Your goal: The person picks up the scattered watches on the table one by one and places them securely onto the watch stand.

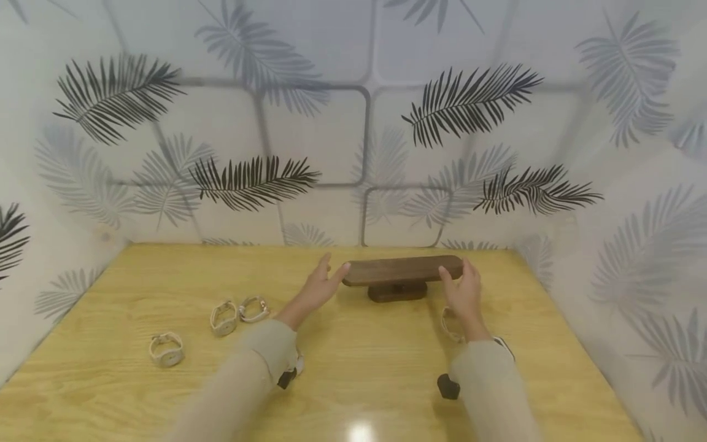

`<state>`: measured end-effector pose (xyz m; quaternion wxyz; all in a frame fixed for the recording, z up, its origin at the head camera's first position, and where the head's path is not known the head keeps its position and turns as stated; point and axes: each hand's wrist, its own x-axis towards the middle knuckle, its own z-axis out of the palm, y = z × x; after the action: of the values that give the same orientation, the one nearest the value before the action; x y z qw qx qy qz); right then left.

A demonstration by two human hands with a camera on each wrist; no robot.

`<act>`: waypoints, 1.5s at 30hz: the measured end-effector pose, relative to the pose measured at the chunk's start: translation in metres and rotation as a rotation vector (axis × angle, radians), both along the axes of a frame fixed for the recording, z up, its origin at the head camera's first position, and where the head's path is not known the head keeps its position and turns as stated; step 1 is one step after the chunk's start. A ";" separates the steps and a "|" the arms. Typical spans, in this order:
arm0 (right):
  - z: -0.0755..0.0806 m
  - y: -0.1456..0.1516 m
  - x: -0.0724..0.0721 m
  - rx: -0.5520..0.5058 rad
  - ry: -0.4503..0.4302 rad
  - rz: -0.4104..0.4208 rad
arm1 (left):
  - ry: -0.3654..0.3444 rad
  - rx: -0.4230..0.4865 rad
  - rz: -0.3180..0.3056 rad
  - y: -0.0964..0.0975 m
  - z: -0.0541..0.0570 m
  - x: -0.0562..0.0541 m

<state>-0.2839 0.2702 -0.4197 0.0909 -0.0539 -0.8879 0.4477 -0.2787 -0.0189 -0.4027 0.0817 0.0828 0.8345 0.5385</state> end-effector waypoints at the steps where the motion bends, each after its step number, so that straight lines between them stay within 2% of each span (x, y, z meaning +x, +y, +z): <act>1: 0.000 0.000 -0.002 -0.006 -0.004 -0.001 | -0.020 0.012 0.001 0.003 0.000 -0.001; 5: 0.002 -0.002 -0.007 -0.032 -0.040 -0.010 | -0.063 0.072 0.049 0.013 -0.002 -0.004; 8: 0.003 -0.002 -0.009 -0.053 -0.067 -0.019 | -0.072 0.115 0.121 0.019 -0.005 -0.005; 13: 0.005 0.000 -0.011 -0.027 -0.097 -0.040 | -0.057 0.128 0.248 0.026 -0.012 -0.009; 17: 0.007 0.001 -0.014 0.013 -0.094 -0.033 | -0.045 0.131 0.301 0.027 -0.015 -0.012; 22: 0.007 0.001 -0.019 0.058 -0.071 -0.016 | -0.030 0.148 0.303 0.025 -0.018 -0.014; 29: 0.005 -0.002 -0.019 0.070 -0.119 -0.015 | -0.002 0.139 0.291 0.018 -0.022 -0.016; 34: 0.007 -0.005 -0.016 0.072 -0.103 -0.014 | 0.003 0.127 0.283 0.011 -0.023 -0.018; 40: 0.005 -0.010 -0.015 0.070 -0.074 -0.018 | -0.012 0.158 0.286 0.004 -0.022 -0.016; 45: 0.003 -0.016 -0.014 0.051 -0.064 -0.032 | 0.013 0.156 0.285 -0.005 -0.025 -0.017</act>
<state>-0.2978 0.2542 -0.4169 0.0711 -0.0801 -0.9006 0.4213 -0.2960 -0.0237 -0.4280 -0.0074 -0.0268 0.7939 0.6074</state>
